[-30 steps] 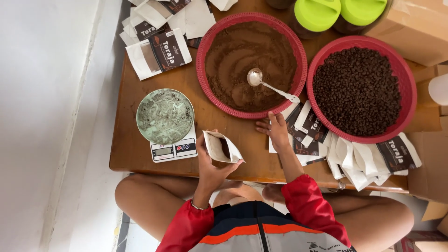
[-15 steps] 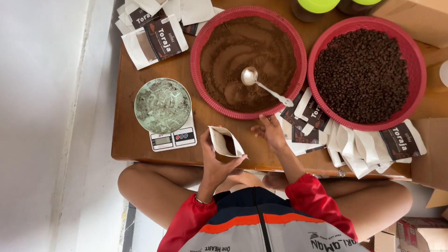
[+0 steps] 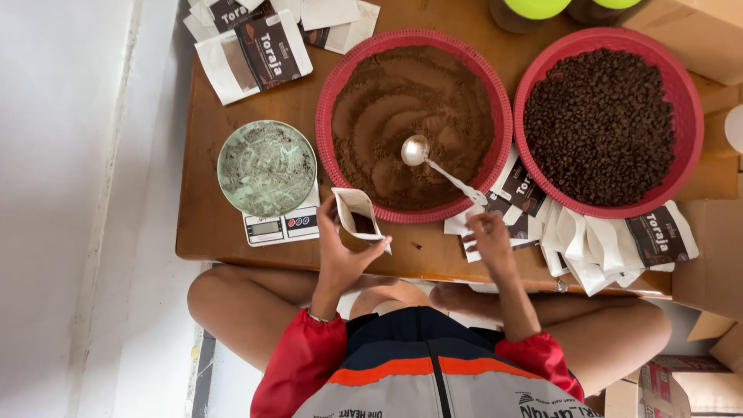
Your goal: Filling a small coffee bag with ground coffee using a spoon while sitting at a low table.
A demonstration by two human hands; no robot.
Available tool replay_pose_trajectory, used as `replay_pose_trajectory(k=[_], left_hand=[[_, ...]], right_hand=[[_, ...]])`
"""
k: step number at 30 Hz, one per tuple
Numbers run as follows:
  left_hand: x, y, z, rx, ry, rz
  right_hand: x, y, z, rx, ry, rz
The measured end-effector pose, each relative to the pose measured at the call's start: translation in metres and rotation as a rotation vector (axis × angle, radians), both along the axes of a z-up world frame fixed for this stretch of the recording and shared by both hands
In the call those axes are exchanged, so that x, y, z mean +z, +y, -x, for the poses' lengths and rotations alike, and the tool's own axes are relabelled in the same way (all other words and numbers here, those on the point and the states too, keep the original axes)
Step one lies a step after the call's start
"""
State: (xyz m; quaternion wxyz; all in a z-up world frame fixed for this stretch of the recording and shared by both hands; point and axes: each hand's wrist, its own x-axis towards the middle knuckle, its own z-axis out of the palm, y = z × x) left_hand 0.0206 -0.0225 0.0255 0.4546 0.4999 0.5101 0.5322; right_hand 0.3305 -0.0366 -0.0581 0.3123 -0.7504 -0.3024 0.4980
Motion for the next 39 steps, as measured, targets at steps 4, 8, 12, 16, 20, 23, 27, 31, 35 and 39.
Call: replay_pose_trajectory(k=[4, 8, 12, 16, 20, 23, 27, 31, 35, 39], left_hand=[[-0.018, 0.002, 0.001, 0.015, 0.014, 0.012], [-0.011, 0.013, 0.002, -0.012, -0.007, -0.029], [-0.014, 0.017, 0.005, 0.001, 0.009, -0.040], [-0.020, 0.011, 0.006, 0.012, 0.004, -0.022], [-0.016, 0.013, 0.006, -0.014, -0.002, -0.040], [-0.012, 0.011, 0.008, -0.006, -0.011, -0.041], [-0.016, 0.014, 0.008, -0.009, -0.030, -0.041], [-0.010, 0.010, 0.006, -0.040, 0.003, -0.010], [-0.014, 0.005, 0.009, -0.023, 0.018, 0.022], [-0.016, 0.005, 0.003, 0.004, -0.002, 0.063]], right_hand=[[0.005, 0.014, -0.009, -0.035, -0.045, -0.091], [0.010, 0.035, -0.005, -0.107, -0.032, -0.168], [-0.005, 0.036, -0.006, -0.076, -0.111, -0.228], [0.001, 0.025, 0.002, -0.049, -0.116, -0.290], [0.017, 0.010, 0.013, -0.067, -0.166, -0.285], [0.036, -0.027, 0.045, 0.078, -0.387, -0.294], [0.055, -0.053, 0.104, 0.725, -0.296, -0.483], [-0.001, -0.053, 0.121, 0.946, -0.578, -0.601], [-0.015, -0.044, 0.113, 0.964, -0.541, -0.551], [0.007, -0.033, 0.064, 0.783, -0.371, -0.261]])
